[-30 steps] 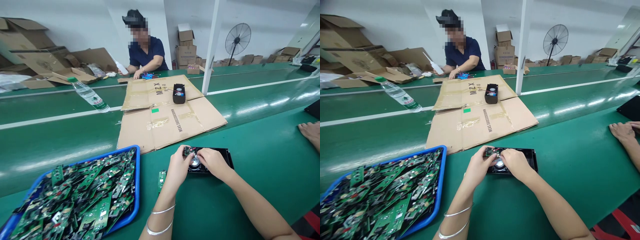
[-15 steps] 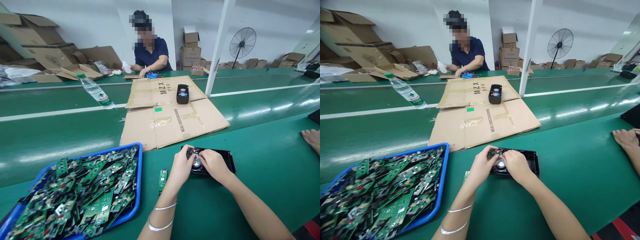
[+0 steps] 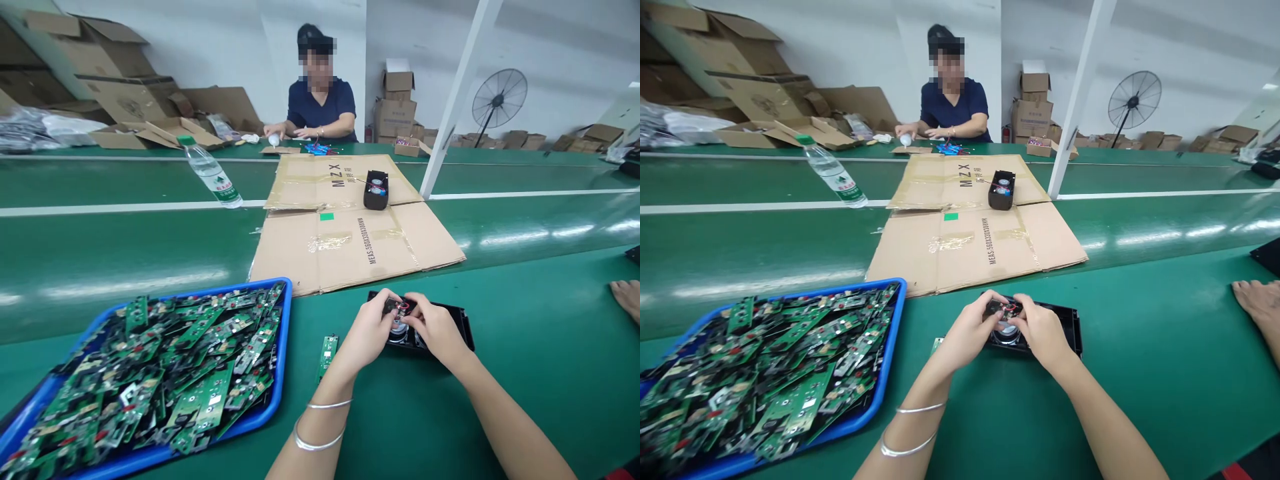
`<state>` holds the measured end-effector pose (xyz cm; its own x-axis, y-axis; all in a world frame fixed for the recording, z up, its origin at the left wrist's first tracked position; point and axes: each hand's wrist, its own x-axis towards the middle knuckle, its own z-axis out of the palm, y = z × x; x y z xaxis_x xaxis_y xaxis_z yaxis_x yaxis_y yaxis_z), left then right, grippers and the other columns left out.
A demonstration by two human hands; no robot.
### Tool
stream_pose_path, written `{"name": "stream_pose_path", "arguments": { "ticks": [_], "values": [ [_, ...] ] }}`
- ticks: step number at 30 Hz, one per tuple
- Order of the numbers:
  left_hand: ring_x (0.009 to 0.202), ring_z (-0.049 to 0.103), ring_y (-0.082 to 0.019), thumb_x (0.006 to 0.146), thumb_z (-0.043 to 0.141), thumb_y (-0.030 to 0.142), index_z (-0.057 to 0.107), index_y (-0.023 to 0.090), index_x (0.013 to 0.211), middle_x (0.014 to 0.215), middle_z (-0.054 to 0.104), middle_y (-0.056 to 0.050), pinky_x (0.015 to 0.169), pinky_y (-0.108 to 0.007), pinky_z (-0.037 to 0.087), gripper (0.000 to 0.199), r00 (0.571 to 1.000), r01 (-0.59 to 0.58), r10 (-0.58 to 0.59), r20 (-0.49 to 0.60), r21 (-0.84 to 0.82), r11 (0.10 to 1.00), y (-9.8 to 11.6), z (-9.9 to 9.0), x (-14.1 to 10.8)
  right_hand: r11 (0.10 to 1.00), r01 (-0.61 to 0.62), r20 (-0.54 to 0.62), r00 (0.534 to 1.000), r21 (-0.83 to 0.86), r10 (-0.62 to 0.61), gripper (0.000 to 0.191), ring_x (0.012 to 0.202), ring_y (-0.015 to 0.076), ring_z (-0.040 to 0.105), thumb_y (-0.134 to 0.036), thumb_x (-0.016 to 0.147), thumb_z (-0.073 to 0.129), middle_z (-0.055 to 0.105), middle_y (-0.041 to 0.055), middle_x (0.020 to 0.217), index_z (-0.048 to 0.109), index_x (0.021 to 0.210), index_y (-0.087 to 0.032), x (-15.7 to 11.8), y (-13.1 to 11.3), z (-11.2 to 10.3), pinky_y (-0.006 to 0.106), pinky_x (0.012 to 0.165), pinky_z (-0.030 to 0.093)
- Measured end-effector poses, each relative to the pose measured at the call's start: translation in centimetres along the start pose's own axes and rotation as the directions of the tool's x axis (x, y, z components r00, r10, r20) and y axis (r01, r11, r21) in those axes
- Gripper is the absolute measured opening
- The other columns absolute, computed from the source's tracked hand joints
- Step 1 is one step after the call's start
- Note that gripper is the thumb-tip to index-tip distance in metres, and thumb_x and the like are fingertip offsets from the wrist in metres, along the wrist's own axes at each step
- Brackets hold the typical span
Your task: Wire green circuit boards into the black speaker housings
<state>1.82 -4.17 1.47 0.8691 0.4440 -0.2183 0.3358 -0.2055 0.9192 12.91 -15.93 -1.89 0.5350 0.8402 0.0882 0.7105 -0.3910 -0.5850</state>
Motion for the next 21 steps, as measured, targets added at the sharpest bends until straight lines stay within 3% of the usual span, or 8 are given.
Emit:
{"name": "stream_pose_path", "arguments": {
  "ticks": [6, 8, 12, 14, 16, 18, 20, 21],
  "values": [
    [0.072, 0.05, 0.005, 0.078, 0.034, 0.038, 0.047, 0.024, 0.096, 0.091, 0.055, 0.005, 0.065, -0.004, 0.04, 0.027, 0.999, -0.005, 0.003, -0.047, -0.046, 0.999, -0.7, 0.4, 0.5, 0.968, 0.141, -0.155, 0.972, -0.208, -0.175, 0.024, 0.072, 0.0089, 0.055, -0.031, 0.084, 0.044, 0.059, -0.0016, 0.081, 0.056, 0.097, -0.015, 0.1, 0.2, 1.2, 0.022, 0.063, 0.04],
    [0.073, 0.052, 0.003, 0.077, 0.034, 0.039, 0.048, 0.023, 0.096, 0.091, 0.055, 0.004, 0.066, -0.006, 0.044, 0.028, 0.999, -0.015, 0.012, -0.037, -0.072, 0.997, -0.8, 0.5, 0.6, 0.972, 0.126, -0.168, 0.973, -0.197, -0.16, 0.024, 0.072, 0.0094, 0.055, -0.032, 0.084, 0.043, 0.059, -0.0013, 0.082, 0.056, 0.096, -0.015, 0.2, 0.0, 1.5, 0.022, 0.063, 0.04],
    [0.08, 0.054, 0.0, 0.075, 0.038, 0.038, 0.048, 0.024, 0.099, 0.098, 0.054, 0.003, 0.07, -0.013, 0.052, 0.029, 0.999, 0.035, -0.028, 0.04, -0.171, 0.985, -0.3, 0.2, 0.2, 0.998, -0.03, 0.019, 0.999, -0.061, 0.031, 0.027, 0.073, 0.0078, 0.054, -0.036, 0.082, 0.046, 0.057, -0.0014, 0.081, 0.056, 0.101, -0.019, 0.3, -0.3, -0.1, 0.022, 0.069, 0.04],
    [0.08, 0.056, -0.002, 0.071, 0.045, 0.04, 0.047, 0.025, 0.102, 0.099, 0.052, 0.002, 0.07, -0.018, 0.054, 0.034, 0.992, 0.088, -0.067, 0.103, -0.224, 0.97, 0.0, -0.4, 0.0, 0.992, -0.082, 0.075, 0.993, -0.095, 0.09, 0.037, 0.08, 0.0081, 0.052, -0.043, 0.08, 0.048, 0.055, -0.0001, 0.094, 0.053, 0.111, -0.023, 0.1, -0.2, -1.8, 0.024, 0.077, 0.043],
    [0.078, 0.058, -0.005, 0.065, 0.053, 0.043, 0.045, 0.022, 0.102, 0.093, 0.054, 0.0, 0.067, -0.019, 0.054, 0.043, 0.985, 0.15, -0.123, 0.125, -0.237, 0.96, 0.1, -1.0, -0.1, 0.98, -0.068, 0.139, 0.986, -0.188, 0.095, 0.06, 0.103, 0.011, 0.046, -0.052, 0.076, 0.051, 0.045, 0.0013, 0.119, 0.04, 0.128, -0.024, -0.3, -0.1, -3.4, 0.028, 0.092, 0.041],
    [0.069, 0.059, -0.008, 0.06, 0.058, 0.049, 0.045, 0.015, 0.096, 0.081, 0.057, -0.002, 0.058, -0.016, 0.05, 0.051, 0.974, 0.218, -0.199, 0.113, -0.196, 0.956, 0.1, -1.5, 0.0, 0.963, 0.031, 0.293, 0.955, -0.269, 0.051, 0.088, 0.129, 0.0157, 0.022, -0.061, 0.066, 0.055, 0.02, -0.0006, 0.14, 0.021, 0.14, -0.026, -0.7, 0.1, -4.4, 0.033, 0.107, 0.031],
    [0.059, 0.057, -0.01, 0.061, 0.053, 0.058, 0.046, 0.012, 0.091, 0.071, 0.057, -0.004, 0.047, -0.013, 0.043, 0.056, 0.959, 0.276, -0.264, 0.106, -0.123, 0.953, -0.1, -1.7, 0.1, 0.925, 0.094, 0.449, 0.889, -0.368, 0.088, 0.109, 0.135, 0.0222, -0.001, -0.064, 0.055, 0.062, -0.005, -0.0029, 0.143, 0.007, 0.143, -0.029, -1.0, 0.1, -4.5, 0.044, 0.111, 0.017],
    [0.054, 0.055, -0.01, 0.062, 0.046, 0.064, 0.047, 0.011, 0.09, 0.068, 0.057, -0.005, 0.043, -0.013, 0.038, 0.059, 0.952, 0.297, -0.288, 0.108, -0.081, 0.951, -0.2, -1.7, 0.1, 0.897, 0.105, 0.483, 0.866, -0.429, 0.13, 0.114, 0.134, 0.0257, -0.006, -0.061, 0.052, 0.066, -0.011, -0.002, 0.143, 0.003, 0.143, -0.03, -1.0, 0.1, -4.2, 0.051, 0.109, 0.007]
  ]
}}
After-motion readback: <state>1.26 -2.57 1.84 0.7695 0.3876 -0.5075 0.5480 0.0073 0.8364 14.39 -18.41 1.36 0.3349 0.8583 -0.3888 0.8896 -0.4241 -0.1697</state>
